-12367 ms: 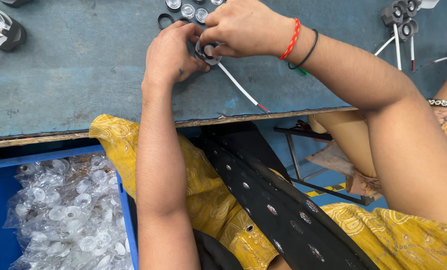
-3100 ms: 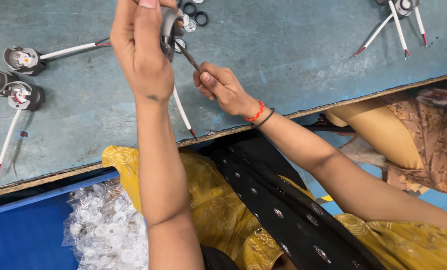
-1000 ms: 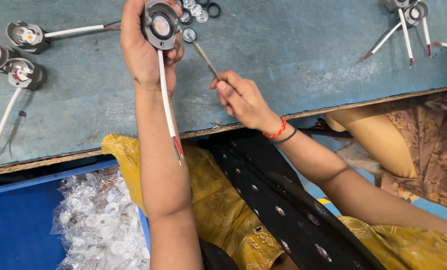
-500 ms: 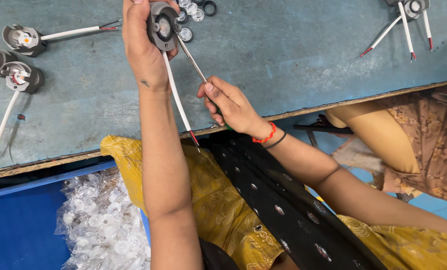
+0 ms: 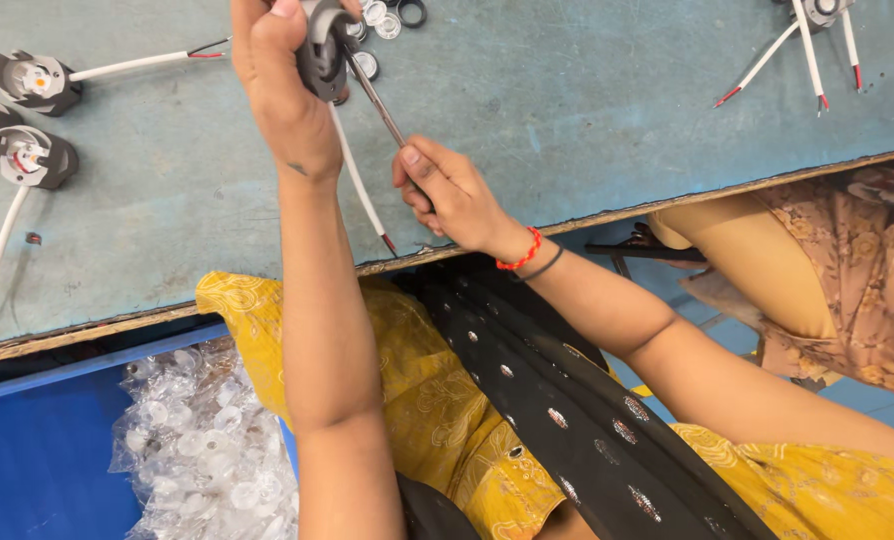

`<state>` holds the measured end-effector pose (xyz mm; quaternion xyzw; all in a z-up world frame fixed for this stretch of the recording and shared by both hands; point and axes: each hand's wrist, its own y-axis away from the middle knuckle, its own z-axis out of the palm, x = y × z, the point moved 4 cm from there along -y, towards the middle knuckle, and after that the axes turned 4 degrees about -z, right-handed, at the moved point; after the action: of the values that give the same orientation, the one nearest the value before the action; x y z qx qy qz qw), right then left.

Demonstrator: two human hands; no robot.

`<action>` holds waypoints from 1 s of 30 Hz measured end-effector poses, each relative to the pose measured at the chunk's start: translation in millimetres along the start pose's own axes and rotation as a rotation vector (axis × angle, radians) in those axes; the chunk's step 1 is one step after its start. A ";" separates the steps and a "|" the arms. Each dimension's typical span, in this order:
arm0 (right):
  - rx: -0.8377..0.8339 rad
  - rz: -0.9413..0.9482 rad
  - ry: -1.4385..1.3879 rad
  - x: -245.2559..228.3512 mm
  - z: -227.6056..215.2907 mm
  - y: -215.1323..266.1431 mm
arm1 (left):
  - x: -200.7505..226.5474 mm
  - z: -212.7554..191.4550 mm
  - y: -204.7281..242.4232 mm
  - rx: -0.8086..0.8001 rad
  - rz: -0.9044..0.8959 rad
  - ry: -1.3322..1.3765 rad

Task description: The person assembles small light fixtures by hand, inserting a clear plastic lens into a grey housing and securing it with a black ring. They use a screwdriver to tighten the components and repeat the process for several units on a blue workbench.

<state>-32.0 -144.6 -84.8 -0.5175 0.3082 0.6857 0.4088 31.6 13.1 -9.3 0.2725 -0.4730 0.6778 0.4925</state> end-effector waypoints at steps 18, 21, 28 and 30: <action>-0.079 -0.193 -0.035 14.9 -24.4 -32.2 | -23.1 8.8 -6.8 0.051 0.095 -0.106; -0.147 -0.090 0.153 5.7 -40.0 -18.0 | -27.2 -12.3 -4.9 0.154 0.014 0.071; 0.185 -0.542 1.428 -45.3 -130.8 -12.3 | -19.1 -31.1 1.4 0.132 -0.351 0.570; 0.254 -0.594 1.592 -49.3 -140.7 -14.5 | -23.7 -20.8 1.5 0.118 -0.395 0.560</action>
<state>51.6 -268.5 -76.0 -0.8541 0.4293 -0.0568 0.2882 40.9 22.2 -38.0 0.1901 -0.2178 0.6441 0.7082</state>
